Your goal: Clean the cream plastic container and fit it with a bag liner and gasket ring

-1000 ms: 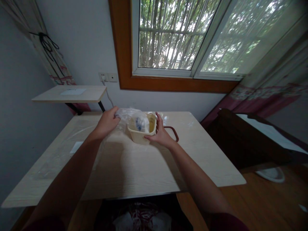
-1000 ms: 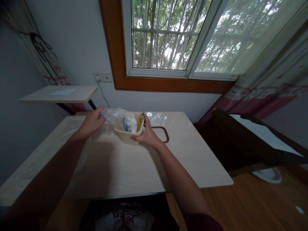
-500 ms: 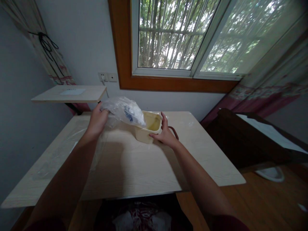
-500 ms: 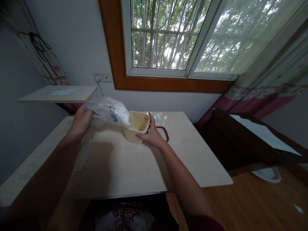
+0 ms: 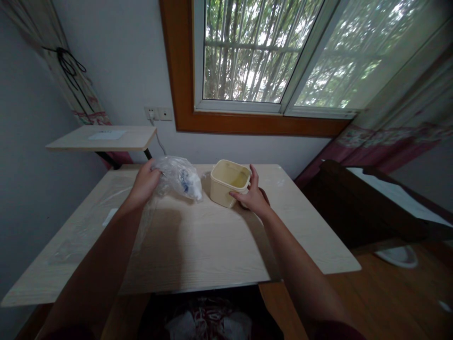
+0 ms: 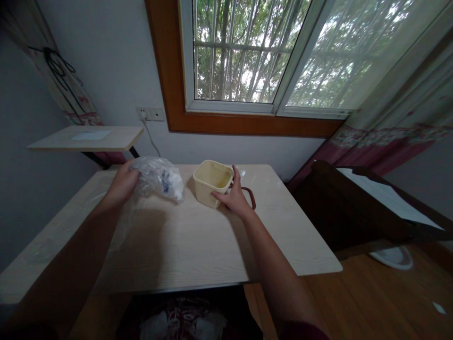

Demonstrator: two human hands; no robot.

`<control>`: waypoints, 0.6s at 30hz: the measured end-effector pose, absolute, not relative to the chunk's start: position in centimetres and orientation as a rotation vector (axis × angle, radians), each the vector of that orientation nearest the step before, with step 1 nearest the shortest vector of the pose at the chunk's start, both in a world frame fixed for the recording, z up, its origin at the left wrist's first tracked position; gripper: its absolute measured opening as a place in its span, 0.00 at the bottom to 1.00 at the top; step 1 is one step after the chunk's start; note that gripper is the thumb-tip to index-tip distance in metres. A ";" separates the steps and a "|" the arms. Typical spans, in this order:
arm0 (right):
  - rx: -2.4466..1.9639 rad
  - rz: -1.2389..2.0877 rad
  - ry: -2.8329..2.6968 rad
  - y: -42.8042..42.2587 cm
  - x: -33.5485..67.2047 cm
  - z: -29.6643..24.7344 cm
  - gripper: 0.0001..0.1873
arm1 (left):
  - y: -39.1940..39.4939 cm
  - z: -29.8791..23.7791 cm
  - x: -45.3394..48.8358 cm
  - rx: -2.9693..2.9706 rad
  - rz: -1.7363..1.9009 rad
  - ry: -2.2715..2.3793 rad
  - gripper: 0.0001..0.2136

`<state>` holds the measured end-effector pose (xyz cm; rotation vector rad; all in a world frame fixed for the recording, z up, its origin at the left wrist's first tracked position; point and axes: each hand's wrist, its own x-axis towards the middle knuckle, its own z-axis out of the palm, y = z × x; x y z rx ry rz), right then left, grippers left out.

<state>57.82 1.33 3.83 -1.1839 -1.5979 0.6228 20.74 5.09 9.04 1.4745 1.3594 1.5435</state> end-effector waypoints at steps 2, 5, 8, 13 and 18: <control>-1.217 0.629 -1.562 1.4 58.1 3.7 0.69 | 4.9 8.6 20.9 1.491 1.498 1.420 0.12; -1.206 0.662 -1.525 1.7 58.4 3.3 0.69 | 4.7 8.2 21.2 1.490 1.459 1.461 0.13; -1.186 0.650 -1.504 2.0 58.5 3.0 0.69 | 4.4 7.9 21.5 1.480 1.419 1.450 0.15; -1.201 0.599 -1.473 2.4 58.6 2.9 0.69 | 4.2 7.0 21.8 1.500 1.339 1.445 0.17; -1.214 0.593 -1.464 2.6 58.8 2.9 0.68 | 4.1 6.4 22.1 1.550 1.317 1.427 0.14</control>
